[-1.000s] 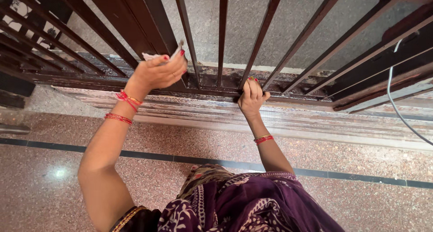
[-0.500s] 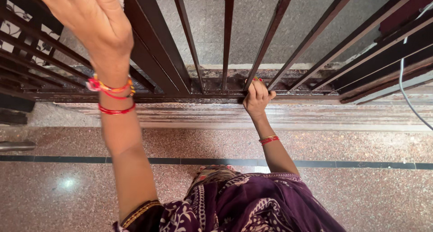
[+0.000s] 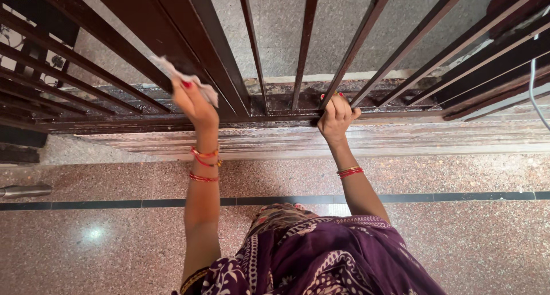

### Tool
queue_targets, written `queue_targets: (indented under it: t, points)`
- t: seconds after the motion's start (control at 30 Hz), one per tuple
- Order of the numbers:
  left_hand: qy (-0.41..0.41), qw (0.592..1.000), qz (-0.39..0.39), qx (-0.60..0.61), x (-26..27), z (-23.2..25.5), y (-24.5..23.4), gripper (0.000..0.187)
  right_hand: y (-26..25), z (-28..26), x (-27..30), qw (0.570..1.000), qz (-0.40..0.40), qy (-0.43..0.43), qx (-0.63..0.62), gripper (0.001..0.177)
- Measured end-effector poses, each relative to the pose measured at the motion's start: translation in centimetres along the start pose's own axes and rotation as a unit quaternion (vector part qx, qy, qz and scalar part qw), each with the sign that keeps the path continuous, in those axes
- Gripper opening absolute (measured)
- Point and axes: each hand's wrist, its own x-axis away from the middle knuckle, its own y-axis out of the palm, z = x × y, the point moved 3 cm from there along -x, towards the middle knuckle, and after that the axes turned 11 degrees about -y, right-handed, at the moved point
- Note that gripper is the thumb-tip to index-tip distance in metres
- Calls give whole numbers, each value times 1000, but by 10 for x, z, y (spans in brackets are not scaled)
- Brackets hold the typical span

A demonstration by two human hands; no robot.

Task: The person scrubs the bottom horizontal bar of a brown metal railing using a yellow sponge in their left hand and a white cloth in their right hand. They repeatedly scrub and wipe the same section of the railing throughout the clip.

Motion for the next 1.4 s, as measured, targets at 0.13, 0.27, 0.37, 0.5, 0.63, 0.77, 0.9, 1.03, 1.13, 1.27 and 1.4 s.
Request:
queue_targets:
  t: [0.13, 0.27, 0.37, 0.5, 0.63, 0.77, 0.9, 1.03, 1.13, 1.27, 1.4]
  points:
    - [-57, 998, 15, -11, 32, -25, -7, 32, -2, -1, -2, 1000, 5, -1, -3, 43]
    - [-41, 998, 48, -32, 29, 8, 12, 48, -2, -2, -1, 1000, 0, 3, 2, 45]
    - [14, 997, 68, -34, 8, 49, 30, 54, 1, -1, -1, 1000, 3, 3, 3, 46]
    - [121, 981, 127, -82, -25, 103, 55, 62, 0, 0, 2, 1000, 2, 3, -1, 46]
    - [263, 902, 156, -305, -67, 147, 72, 77, 2, 1, 3, 1000, 1, 4, -2, 45]
    - [364, 786, 132, -483, -91, 164, 67, 79, 2, 2, 4, 1000, -1, 5, -2, 46]
    - [280, 701, 40, -655, -76, 139, 57, 65, 3, 2, 5, 1000, -5, 7, -7, 47]
    - [481, 585, -8, -653, -27, 104, 58, 52, 2, 1, 4, 1000, -6, 5, 5, 45]
    - [523, 597, -86, -602, -4, 79, 53, 35, 2, 1, 4, 1000, -6, 5, -1, 44]
    - [575, 533, -184, -592, 21, 60, 42, 19, 1, 0, 1, 1000, -2, 1, 6, 44]
    - [632, 529, -193, -532, 8, 56, 38, 17, 1, 0, 3, 1000, -1, 0, 1, 46]
